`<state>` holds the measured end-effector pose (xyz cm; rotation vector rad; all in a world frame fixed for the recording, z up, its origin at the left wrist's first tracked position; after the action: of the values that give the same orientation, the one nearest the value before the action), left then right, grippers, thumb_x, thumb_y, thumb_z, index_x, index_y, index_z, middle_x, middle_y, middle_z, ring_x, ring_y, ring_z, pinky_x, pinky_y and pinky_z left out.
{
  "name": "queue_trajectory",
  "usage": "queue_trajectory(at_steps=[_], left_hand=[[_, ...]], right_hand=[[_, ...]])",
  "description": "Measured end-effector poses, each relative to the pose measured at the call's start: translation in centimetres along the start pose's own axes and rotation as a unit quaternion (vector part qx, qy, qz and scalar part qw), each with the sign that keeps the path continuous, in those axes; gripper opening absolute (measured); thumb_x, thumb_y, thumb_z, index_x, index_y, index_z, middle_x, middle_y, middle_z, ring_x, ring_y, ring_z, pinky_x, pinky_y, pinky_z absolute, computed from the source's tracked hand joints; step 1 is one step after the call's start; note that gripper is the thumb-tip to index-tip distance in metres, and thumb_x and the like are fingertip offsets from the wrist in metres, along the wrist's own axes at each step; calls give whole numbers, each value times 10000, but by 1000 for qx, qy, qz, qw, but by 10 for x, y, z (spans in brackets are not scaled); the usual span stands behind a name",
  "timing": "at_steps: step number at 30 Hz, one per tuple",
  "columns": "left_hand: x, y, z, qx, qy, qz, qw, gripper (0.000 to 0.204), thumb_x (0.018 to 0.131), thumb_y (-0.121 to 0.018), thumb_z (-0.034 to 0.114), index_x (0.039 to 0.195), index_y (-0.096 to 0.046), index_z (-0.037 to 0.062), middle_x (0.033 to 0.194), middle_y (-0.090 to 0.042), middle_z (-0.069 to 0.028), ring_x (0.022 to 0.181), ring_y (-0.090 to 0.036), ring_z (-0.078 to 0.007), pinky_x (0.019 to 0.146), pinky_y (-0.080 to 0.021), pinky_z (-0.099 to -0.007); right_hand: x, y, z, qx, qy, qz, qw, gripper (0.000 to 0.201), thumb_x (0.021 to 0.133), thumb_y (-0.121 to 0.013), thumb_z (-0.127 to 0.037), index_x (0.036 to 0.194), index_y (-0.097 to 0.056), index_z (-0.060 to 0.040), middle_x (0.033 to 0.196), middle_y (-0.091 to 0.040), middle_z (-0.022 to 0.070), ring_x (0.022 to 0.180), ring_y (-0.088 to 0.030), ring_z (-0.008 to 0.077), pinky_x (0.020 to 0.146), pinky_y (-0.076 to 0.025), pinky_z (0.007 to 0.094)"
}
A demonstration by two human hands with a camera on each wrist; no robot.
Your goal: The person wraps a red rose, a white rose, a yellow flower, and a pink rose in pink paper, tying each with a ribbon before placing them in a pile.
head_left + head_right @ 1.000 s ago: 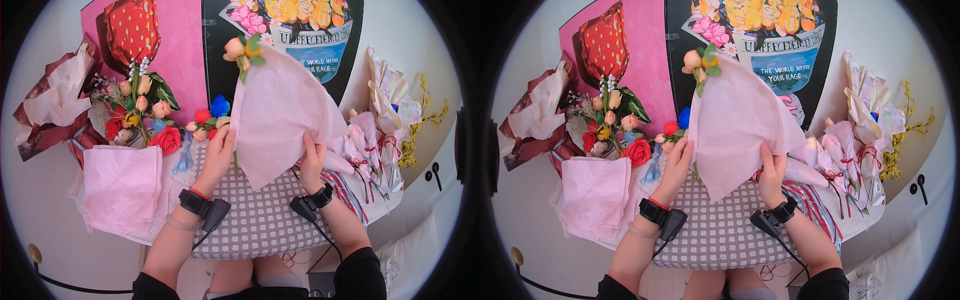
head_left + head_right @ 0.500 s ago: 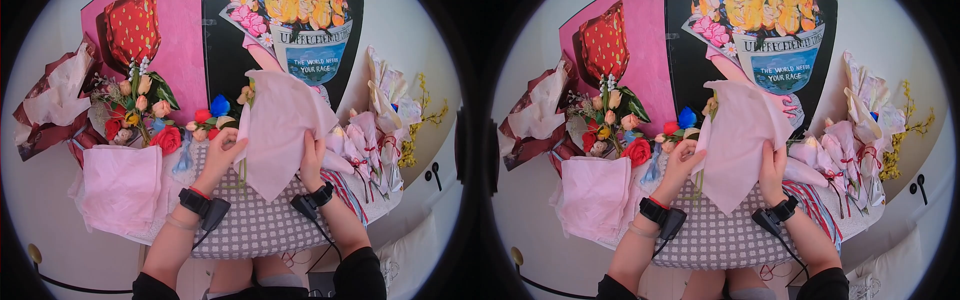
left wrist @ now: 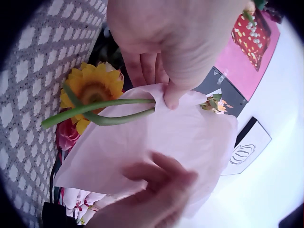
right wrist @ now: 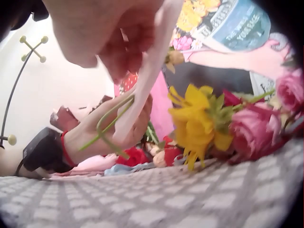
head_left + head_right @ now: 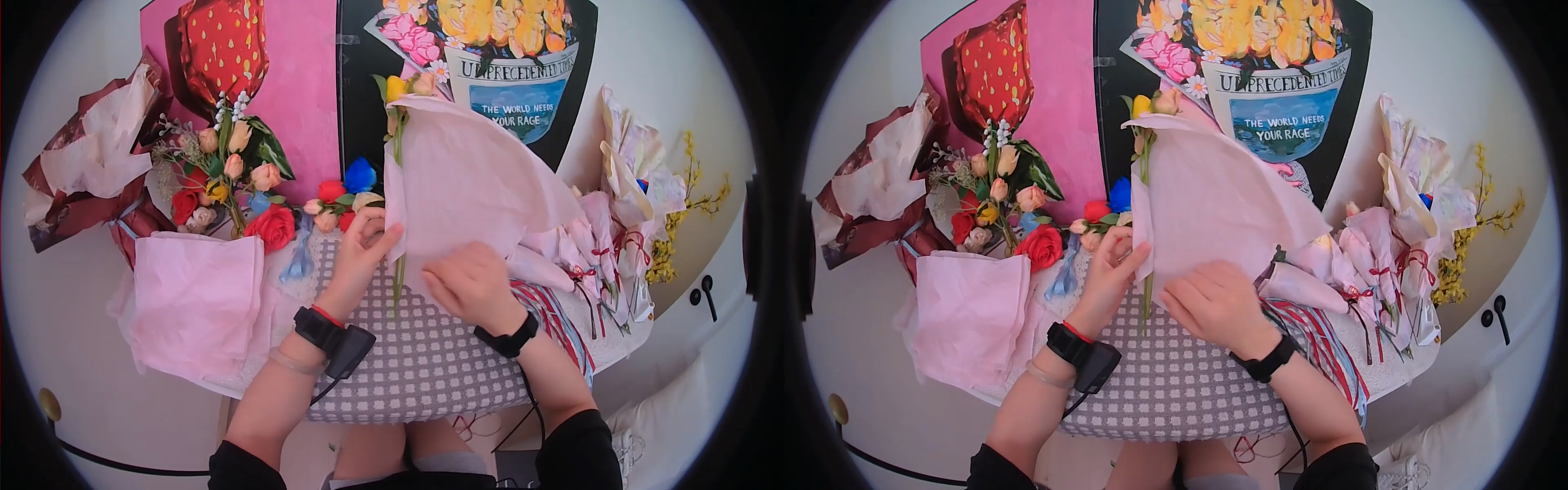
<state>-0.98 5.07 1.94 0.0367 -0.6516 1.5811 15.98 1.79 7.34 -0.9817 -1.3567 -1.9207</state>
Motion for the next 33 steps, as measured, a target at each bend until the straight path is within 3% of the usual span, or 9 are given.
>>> queue_trajectory(at_steps=[2,6,9,11,15,21,23,28,33], left_hand=[[0,-1,1,9,-13,1,1000,180,846,-585,73,997,-487,65,927,-585,-24,883,-525,-66,716,-412,-202],[1,-2,-1,-5,-40,-7,999,136,849,-578,66,949,-487,65,913,-575,-15,865,-515,-62,703,-410,-201],[-3,-4,-1,0,-19,-30,999,103,857,-571,76,916,-488,67,904,-572,-2,822,-515,-54,682,-410,-202],[-3,-8,1,4,2,-50,999,90,862,-567,86,901,-487,68,901,-571,4,800,-514,-49,672,-410,-201],[-4,-11,3,-21,18,-50,998,87,881,-549,125,860,-477,81,884,-567,14,768,-511,-40,662,-411,-198],[2,-2,-1,-35,-2,-27,999,95,891,-535,136,836,-467,97,870,-562,19,796,-529,-49,703,-429,-207],[1,-1,0,-57,1,-26,998,96,890,-536,133,835,-466,97,862,-559,19,802,-533,-52,714,-432,-211],[-28,-11,0,-2,227,-288,930,266,827,-605,104,1064,-529,14,993,-590,-19,916,-544,-78,796,-437,-244],[-42,-19,-2,42,258,-475,840,331,753,-667,66,1060,-568,-8,1001,-600,-24,901,-546,-86,808,-427,-240]], right_hand=[[-8,-30,9,75,-206,-159,963,88,805,-586,-112,810,-581,-24,681,-565,65,659,-584,234,601,-459,340],[-20,-49,16,325,-347,-169,863,140,845,-561,-144,883,-564,-9,794,-610,87,785,-624,212,668,-479,298],[-32,-63,20,517,-411,-139,738,209,903,-487,-198,957,-528,-1,906,-623,89,894,-615,171,725,-476,261],[-36,-63,15,607,-509,-171,586,262,940,-406,-243,997,-498,-4,845,-585,33,788,-572,101,665,-448,236],[-34,-57,31,564,-498,-156,640,272,951,-368,-243,932,-516,-16,732,-505,-1,664,-471,72,594,-393,229],[-13,-20,52,275,-420,-98,859,284,944,-379,-251,820,-511,-33,667,-445,0,610,-410,91,557,-349,239],[-7,6,76,178,-372,41,910,279,944,-387,-254,822,-502,-31,656,-430,-4,626,-419,86,566,-357,244],[18,72,135,147,-387,44,909,239,947,-391,-211,842,-496,-24,693,-467,28,638,-427,102,590,-371,249],[-5,55,171,75,-309,-50,947,185,921,-438,-178,856,-512,-22,742,-530,76,711,-514,149,646,-409,268]])
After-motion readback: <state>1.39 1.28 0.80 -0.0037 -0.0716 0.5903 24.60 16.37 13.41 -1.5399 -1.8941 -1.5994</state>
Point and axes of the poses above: each hand's wrist, its own x-axis towards the middle knuckle, its own y-axis out of the back of the hand, z = x × y, the point moved 4 cm from there along x, towards the middle knuckle
